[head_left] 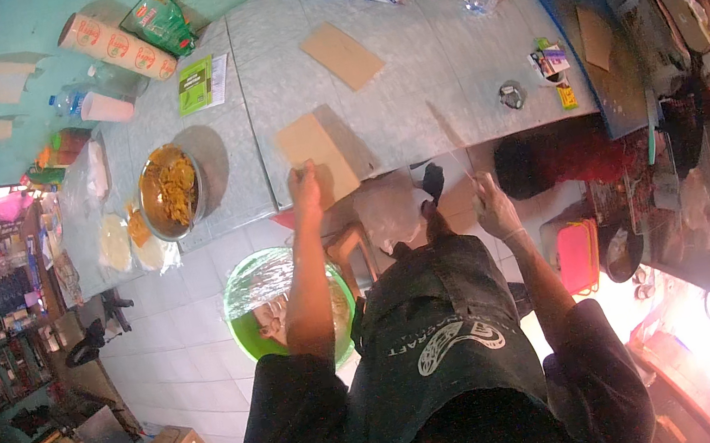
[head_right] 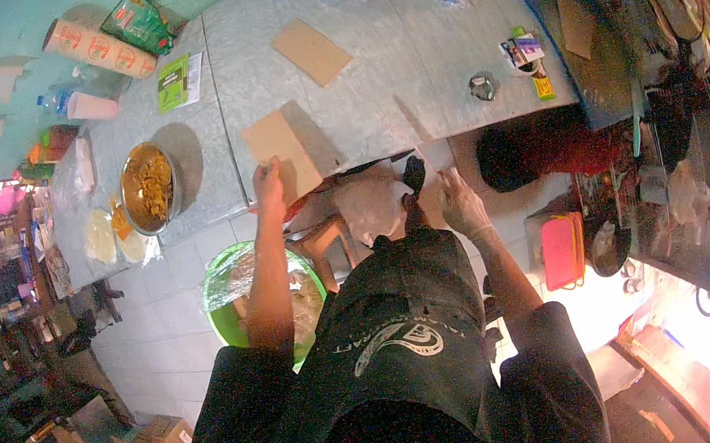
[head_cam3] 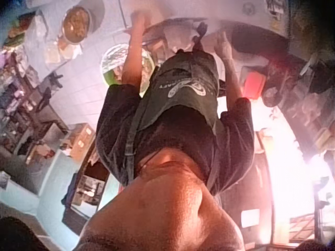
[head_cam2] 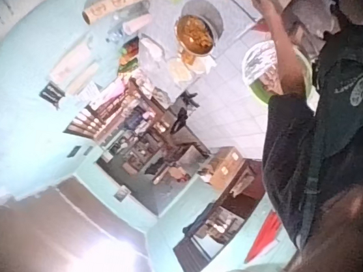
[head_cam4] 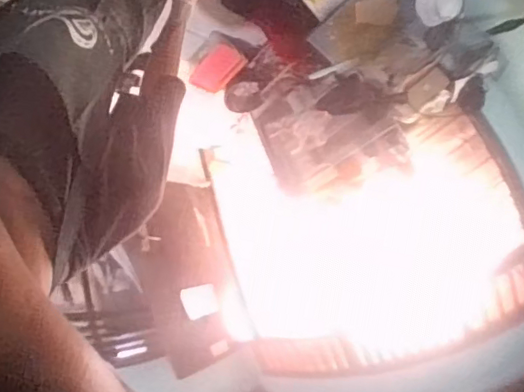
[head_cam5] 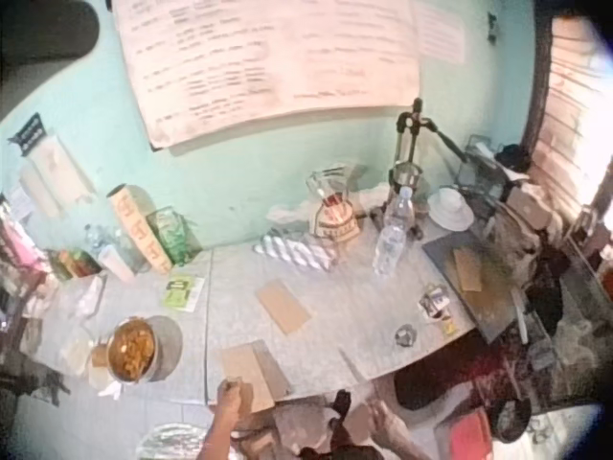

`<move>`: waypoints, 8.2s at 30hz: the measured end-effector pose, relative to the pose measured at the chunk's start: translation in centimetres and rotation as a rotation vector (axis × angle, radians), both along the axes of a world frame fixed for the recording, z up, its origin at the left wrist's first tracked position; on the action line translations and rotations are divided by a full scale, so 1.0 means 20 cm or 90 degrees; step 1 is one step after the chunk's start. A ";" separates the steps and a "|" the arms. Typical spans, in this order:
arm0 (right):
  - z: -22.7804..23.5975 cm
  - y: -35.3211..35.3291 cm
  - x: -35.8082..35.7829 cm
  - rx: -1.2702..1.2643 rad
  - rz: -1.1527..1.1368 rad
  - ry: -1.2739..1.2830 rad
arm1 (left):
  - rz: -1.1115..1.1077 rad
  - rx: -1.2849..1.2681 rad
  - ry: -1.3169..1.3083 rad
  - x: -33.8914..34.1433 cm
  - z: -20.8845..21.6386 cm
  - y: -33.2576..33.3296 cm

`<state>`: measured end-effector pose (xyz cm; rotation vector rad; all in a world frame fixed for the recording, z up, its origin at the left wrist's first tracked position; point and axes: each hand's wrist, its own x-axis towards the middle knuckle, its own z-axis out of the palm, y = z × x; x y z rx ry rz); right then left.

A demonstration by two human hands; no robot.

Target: The person folds flat cardboard sheets into small rectangular boxes on a cluttered table, then carries the stack to an outdoor cooking area and places them on a metal shelf. The person also briefly stirs a large pot of food with a ladle.

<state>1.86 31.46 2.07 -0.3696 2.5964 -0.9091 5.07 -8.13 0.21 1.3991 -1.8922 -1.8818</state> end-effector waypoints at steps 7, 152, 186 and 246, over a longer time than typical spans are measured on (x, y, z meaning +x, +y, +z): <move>0.49 -0.28 0.23 -0.002 -0.053 0.067 | 0.163 0.364 0.049 -0.24 0.11 0.22; 0.00 -0.37 -0.05 0.024 0.135 -0.043 | -0.624 -0.741 0.031 -0.33 -0.03 0.34; -0.04 -0.60 0.12 -0.012 0.146 -0.014 | -0.632 -0.707 0.032 -0.42 -0.02 0.30; -0.02 -0.49 -0.14 0.037 0.198 -0.060 | -0.682 -0.770 -0.042 -0.41 -0.08 0.34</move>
